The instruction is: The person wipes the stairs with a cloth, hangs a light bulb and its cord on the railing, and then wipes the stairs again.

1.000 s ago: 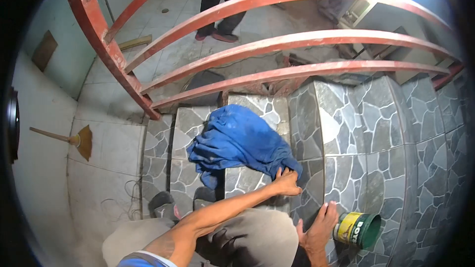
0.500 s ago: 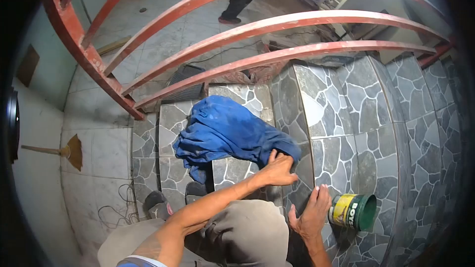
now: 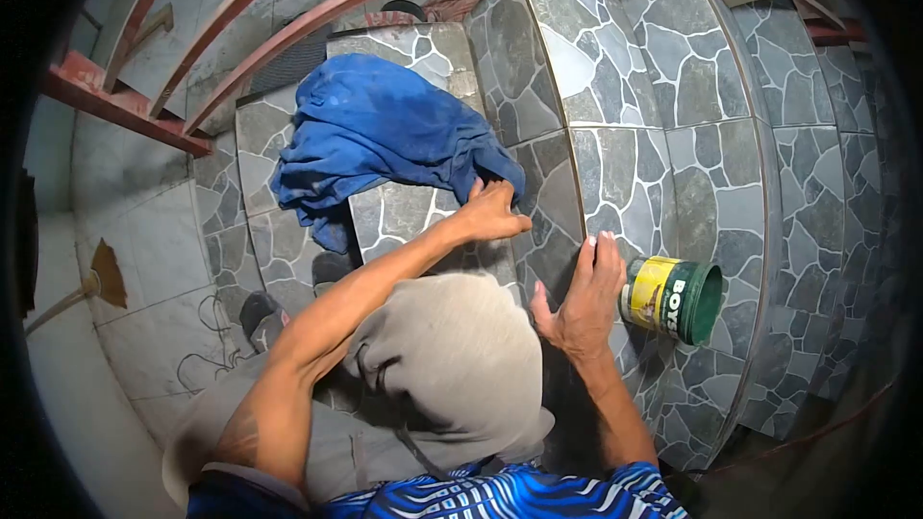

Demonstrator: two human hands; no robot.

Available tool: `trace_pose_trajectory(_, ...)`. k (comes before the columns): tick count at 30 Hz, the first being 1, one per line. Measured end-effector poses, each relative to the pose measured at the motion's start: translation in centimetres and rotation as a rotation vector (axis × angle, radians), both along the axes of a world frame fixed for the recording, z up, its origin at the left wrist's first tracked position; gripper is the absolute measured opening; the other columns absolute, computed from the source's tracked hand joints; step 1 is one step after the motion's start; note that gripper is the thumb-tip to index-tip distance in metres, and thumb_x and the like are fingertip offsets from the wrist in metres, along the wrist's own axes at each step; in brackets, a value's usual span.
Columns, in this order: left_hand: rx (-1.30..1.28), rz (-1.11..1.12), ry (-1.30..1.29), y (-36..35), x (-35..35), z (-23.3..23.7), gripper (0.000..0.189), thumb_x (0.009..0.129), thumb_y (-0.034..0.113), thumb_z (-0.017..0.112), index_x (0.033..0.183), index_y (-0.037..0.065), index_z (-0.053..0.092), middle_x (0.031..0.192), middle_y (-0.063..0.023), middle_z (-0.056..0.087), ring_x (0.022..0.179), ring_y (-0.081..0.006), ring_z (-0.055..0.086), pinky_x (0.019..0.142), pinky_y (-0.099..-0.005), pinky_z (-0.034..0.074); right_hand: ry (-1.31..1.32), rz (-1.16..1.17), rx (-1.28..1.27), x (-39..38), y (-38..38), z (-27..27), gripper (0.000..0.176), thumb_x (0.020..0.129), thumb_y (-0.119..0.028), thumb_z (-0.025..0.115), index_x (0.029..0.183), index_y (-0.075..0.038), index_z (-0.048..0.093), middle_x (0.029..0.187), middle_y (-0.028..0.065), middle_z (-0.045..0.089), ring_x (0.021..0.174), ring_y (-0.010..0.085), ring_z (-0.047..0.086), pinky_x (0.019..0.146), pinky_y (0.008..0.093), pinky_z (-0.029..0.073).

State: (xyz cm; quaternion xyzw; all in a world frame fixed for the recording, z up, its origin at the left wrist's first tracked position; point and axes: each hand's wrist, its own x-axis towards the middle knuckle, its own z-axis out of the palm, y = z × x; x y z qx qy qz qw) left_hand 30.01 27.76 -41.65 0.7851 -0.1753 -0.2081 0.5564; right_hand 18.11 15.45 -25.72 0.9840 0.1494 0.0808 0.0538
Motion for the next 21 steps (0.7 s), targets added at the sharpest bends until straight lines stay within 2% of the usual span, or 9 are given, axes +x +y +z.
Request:
trace_pose_trajectory(4, -0.141, -0.016, 0.001, 0.0, 0.7, 1.3, 0.064, 0.073, 0.040, 0.065, 0.099, -0.017, 0.053, 0.108, -0.0370, 0.054, 0.112, -0.0471, 0.050, 0.106, -0.0492, 0.030, 0.007, -0.026, -0.004, 0.1, 0.2, -0.1, 0.085, 0.070, -0.025, 0.073, 0.134, 0.014, 0.034, 0.137, 0.0341, 0.035, 0.128, 0.0489, 0.035, 0.105, 0.0570, 0.029)
trace_pose_trajectory(5, -0.130, 0.055, -0.100, -0.4, 1.6, 0.7, 0.061, 0.074, 0.039, 0.065, 0.096, -0.017, 0.053, 0.104, -0.0373, 0.055, 0.108, -0.0473, 0.052, 0.102, -0.0494, 0.033, 0.012, -0.026, -0.001, -0.1, 0.2, -0.3, 0.084, 0.070, -0.024, 0.073, 0.134, 0.014, 0.034, 0.137, 0.0341, 0.035, 0.128, 0.0489, 0.035, 0.105, 0.0570, 0.030)
trace_pose_trajectory(6, -0.115, 0.140, -0.022, -0.7, 3.0, 0.1, 0.062, 0.075, 0.038, 0.065, 0.096, -0.018, 0.052, 0.105, -0.0384, 0.055, 0.107, -0.0479, 0.052, 0.101, -0.0486, 0.035, 0.012, -0.019, -0.001, 0.0, 0.2, -0.3, 0.084, 0.070, -0.024, 0.073, 0.135, 0.014, 0.034, 0.137, 0.0340, 0.035, 0.128, 0.0489, 0.035, 0.105, 0.0570, 0.030)
trace_pose_trajectory(8, -0.172, 0.219, 0.041, -0.3, 4.8, -0.2, 0.065, 0.075, 0.038, 0.065, 0.099, -0.021, 0.051, 0.108, -0.0404, 0.054, 0.109, -0.0491, 0.052, 0.101, -0.0483, 0.035, 0.009, -0.009, -0.003, 0.2, -0.1, -0.1, 0.084, 0.070, -0.024, 0.073, 0.135, 0.014, 0.034, 0.137, 0.0340, 0.035, 0.128, 0.0489, 0.035, 0.105, 0.0570, 0.030)
trace_pose_trajectory(10, -0.179, 0.084, 0.068, -0.4, 3.2, 0.0, 0.069, 0.077, 0.035, 0.065, 0.109, -0.023, 0.046, 0.115, -0.0432, 0.051, 0.112, -0.0498, 0.051, 0.103, -0.0474, 0.036, 0.009, -0.009, 0.002, 0.2, -0.1, -0.2, 0.084, 0.071, -0.024, 0.073, 0.135, 0.014, 0.034, 0.137, 0.0340, 0.035, 0.129, 0.0490, 0.035, 0.105, 0.0569, 0.029)
trace_pose_trajectory(12, -0.203, 0.265, -0.432, -2.3, 0.3, -4.1, 0.071, 0.078, 0.035, 0.064, 0.112, -0.023, 0.044, 0.117, -0.0435, 0.049, 0.112, -0.0488, 0.052, 0.098, -0.0458, 0.041, 0.018, -0.015, 0.017, 0.2, -0.1, 0.0, 0.084, 0.071, -0.024, 0.073, 0.135, 0.014, 0.033, 0.137, 0.0341, 0.035, 0.129, 0.0490, 0.034, 0.105, 0.0567, 0.029)
trace_pose_trajectory(16, -0.064, 0.108, -0.004, -0.3, 3.6, -1.6, 0.057, 0.078, 0.037, 0.063, 0.102, -0.014, 0.052, 0.103, -0.0314, 0.060, 0.098, -0.0408, 0.058, 0.085, -0.0463, 0.045, 0.041, -0.022, 0.021, 0.2, -0.1, -0.3, 0.084, 0.071, -0.024, 0.073, 0.136, 0.014, 0.033, 0.138, 0.0342, 0.035, 0.129, 0.0490, 0.034, 0.106, 0.0569, 0.028)
trace_pose_trajectory(18, -0.266, 0.166, 0.102, 2.3, 6.4, 0.3, 0.050, 0.078, 0.038, 0.063, 0.093, -0.009, 0.055, 0.091, -0.0218, 0.062, 0.088, -0.0328, 0.058, 0.080, -0.0444, 0.045, 0.049, -0.033, 0.015, 0.1, -0.2, -0.3, 0.085, 0.072, -0.023, 0.073, 0.136, 0.014, 0.032, 0.137, 0.0342, 0.035, 0.129, 0.0489, 0.034, 0.105, 0.0570, 0.029)
trace_pose_trajectory(21, -0.411, 0.290, 0.180, 4.8, 11.2, -0.3, 0.028, 0.082, 0.022, 0.059, 0.095, -0.002, 0.057, 0.082, -0.0098, 0.060, 0.070, -0.0182, 0.057, 0.061, -0.0333, 0.046, 0.031, -0.020, 0.032, 0.2, -0.3, -0.4, 0.084, 0.072, -0.023, 0.072, 0.136, 0.014, 0.033, 0.137, 0.0342, 0.035, 0.129, 0.0487, 0.035, 0.104, 0.0562, 0.029)
